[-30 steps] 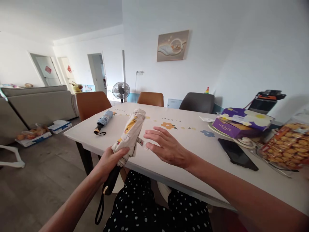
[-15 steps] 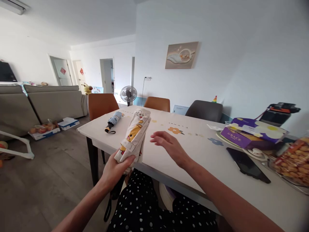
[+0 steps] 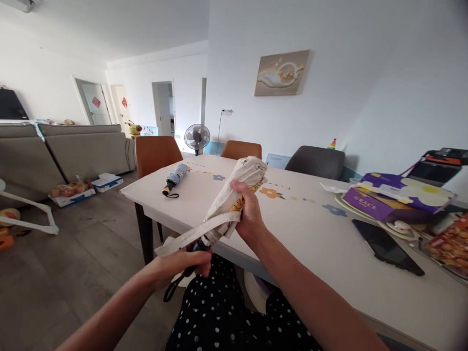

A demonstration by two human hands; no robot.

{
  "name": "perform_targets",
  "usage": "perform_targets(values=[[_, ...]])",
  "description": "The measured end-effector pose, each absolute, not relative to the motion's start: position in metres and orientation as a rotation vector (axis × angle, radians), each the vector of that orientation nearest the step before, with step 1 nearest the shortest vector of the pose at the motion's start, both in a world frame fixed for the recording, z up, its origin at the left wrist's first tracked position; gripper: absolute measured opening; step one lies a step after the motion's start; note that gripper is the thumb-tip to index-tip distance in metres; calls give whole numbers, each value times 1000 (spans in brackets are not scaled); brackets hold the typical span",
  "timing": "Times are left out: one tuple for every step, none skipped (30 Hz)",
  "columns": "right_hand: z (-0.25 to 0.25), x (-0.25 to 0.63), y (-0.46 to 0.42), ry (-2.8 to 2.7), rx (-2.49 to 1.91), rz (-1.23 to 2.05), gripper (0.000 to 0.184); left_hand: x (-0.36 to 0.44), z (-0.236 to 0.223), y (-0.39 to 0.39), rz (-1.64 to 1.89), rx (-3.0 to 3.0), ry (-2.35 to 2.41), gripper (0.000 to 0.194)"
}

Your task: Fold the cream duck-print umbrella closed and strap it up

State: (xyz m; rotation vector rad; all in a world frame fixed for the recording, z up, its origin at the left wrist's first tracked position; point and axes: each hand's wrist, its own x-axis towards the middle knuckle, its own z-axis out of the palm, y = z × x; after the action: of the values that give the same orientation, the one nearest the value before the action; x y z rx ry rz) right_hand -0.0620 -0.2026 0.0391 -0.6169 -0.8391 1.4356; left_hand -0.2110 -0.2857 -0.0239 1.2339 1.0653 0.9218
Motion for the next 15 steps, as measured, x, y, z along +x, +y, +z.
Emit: perform_targets(values=[[39, -62, -202, -839, -612, 1464, 22, -216, -25, -287, 859, 1188, 952, 28], [39, -62, -202, -851, -608, 1496, 21, -219, -26, -288, 824, 1154, 868, 27], [38, -64, -203, -877, -603, 1528, 20, -221, -26, -290, 823, 1118, 819, 27], [37, -65, -204, -918, -593, 1566, 21, -221, -26, -292, 834, 1092, 790, 28], [36, -67, -206, -969, -574, 1608, 21, -221, -27, -293, 841, 1079, 771, 30], [34, -68, -207, -1027, -551, 1659, 23, -220, -29, -295, 837, 1068, 755, 32], [33, -70, -207, -1094, -527, 1717, 26, -219, -32, -296, 825, 1056, 741, 34], [31, -71, -207, -1168, -509, 1771, 30, -220, -36, -298, 810, 1044, 731, 36], [28, -72, -206, -1248, -499, 1803, 33, -223, -41, -299, 803, 1032, 729, 37], [25, -72, -205, -1336, -500, 1801, 35, -229, -47, -300, 796, 1026, 741, 37], [21, -71, -202, -1429, -515, 1757, 37, -237, -52, -301, 788, 1024, 765, 37], [17, -69, -199, -1524, -548, 1675, 39, -249, -57, -302, 803, 1027, 804, 38], [13, -66, -196, -1614, -599, 1561, 42, -264, -61, -303, 796, 1052, 860, 38], [8, -62, -193, -1700, -670, 1427, 46, -280, -64, -305, 772, 1087, 910, 37], [2, -57, -189, -1780, -758, 1291, 53, -299, -67, -308, 741, 1117, 962, 36]])
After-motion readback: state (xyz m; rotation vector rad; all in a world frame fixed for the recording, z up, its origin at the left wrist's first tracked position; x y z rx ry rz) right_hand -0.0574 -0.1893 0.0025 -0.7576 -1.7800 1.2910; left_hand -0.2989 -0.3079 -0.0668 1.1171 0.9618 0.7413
